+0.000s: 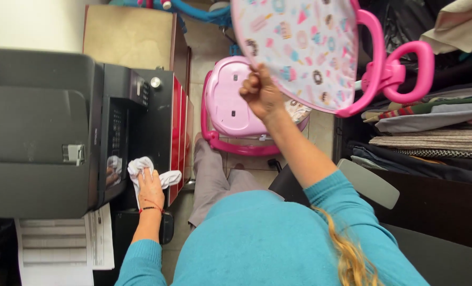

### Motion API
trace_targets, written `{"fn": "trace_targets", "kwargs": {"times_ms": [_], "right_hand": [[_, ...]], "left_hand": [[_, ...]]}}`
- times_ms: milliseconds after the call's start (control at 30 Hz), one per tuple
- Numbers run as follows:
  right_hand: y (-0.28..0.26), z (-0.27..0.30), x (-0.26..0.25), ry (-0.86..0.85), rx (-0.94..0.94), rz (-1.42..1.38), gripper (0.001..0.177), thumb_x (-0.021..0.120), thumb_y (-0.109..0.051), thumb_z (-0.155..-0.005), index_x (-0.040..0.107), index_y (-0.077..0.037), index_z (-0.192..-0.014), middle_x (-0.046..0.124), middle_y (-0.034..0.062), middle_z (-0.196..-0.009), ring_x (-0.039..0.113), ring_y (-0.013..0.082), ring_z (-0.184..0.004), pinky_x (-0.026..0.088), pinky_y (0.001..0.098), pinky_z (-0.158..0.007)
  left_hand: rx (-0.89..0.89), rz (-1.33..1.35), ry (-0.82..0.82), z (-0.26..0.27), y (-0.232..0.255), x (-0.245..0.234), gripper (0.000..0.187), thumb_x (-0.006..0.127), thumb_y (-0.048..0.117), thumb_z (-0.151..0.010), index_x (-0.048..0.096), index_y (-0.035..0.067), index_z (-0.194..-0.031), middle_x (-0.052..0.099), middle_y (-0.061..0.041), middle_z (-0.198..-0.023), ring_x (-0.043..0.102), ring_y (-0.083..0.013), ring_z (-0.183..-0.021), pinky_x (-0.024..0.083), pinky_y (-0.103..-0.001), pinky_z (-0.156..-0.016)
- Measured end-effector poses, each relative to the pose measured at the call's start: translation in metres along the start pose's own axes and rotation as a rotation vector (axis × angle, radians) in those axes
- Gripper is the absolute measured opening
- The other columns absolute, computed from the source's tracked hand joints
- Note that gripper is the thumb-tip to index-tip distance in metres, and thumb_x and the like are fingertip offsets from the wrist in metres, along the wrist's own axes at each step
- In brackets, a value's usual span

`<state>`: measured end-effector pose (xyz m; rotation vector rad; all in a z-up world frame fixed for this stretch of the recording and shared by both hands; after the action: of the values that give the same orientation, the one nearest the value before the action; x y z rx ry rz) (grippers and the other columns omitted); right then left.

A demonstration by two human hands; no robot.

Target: Cleaning a home office desk by wiping the monitor, printer, and desk surface with a cloth and spray, and organizing papers.

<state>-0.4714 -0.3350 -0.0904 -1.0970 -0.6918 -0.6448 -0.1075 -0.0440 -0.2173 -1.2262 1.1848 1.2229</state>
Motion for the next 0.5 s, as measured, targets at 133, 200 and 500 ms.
{"fn": "trace_targets", "kwargs": {"times_ms": [133, 200, 500], "right_hand": [[0.056, -0.029, -0.025, 0.148, 0.074, 0.014, 0.022, 0.080, -0.038, -0.089, 0.072, -0.017, -0.090, 0.052, -0.0096, -0.062, 0.043, 0.0005, -0.053, 0.049, 0.0204, -0.060], [0.089, -0.034, -0.057, 0.279, 0.145, 0.083, 0.027, 0.084, -0.033, -0.085, 0.073, -0.012, -0.096, 0.054, -0.0053, -0.061, 0.044, 0.0017, -0.050, 0.051, 0.0213, -0.057], [0.137, 0.049, -0.058, -0.107, 0.477, 0.567, 0.036, 0.071, -0.037, -0.091, 0.063, -0.011, -0.115, 0.074, 0.0086, -0.094, 0.067, 0.0112, -0.074, 0.054, 0.0244, -0.067]], "left_hand": [[0.053, -0.006, 0.053, -0.004, 0.001, 0.002, 0.050, 0.063, 0.000, -0.086, 0.058, 0.001, -0.136, 0.049, -0.022, -0.150, 0.046, -0.0453, -0.139, 0.056, -0.045, -0.103], [0.057, -0.007, 0.071, -0.005, 0.000, 0.003, 0.046, 0.061, 0.000, -0.088, 0.060, 0.000, -0.134, 0.051, -0.023, -0.147, 0.049, -0.0461, -0.137, 0.055, -0.046, -0.104], [-0.087, -0.021, -0.052, -0.036, -0.025, 0.017, 0.016, 0.062, 0.004, -0.085, 0.072, 0.009, -0.096, 0.066, -0.015, -0.103, 0.063, -0.0419, -0.087, 0.056, -0.050, -0.064]]}}
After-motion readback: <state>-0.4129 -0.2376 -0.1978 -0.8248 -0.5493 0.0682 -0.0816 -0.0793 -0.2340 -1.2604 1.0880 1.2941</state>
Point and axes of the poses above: each hand's wrist, its own z-axis away from the middle knuckle, its own x-axis out of the palm, y = z × x, the point moved 9 cm from there along -z, towards the middle knuckle
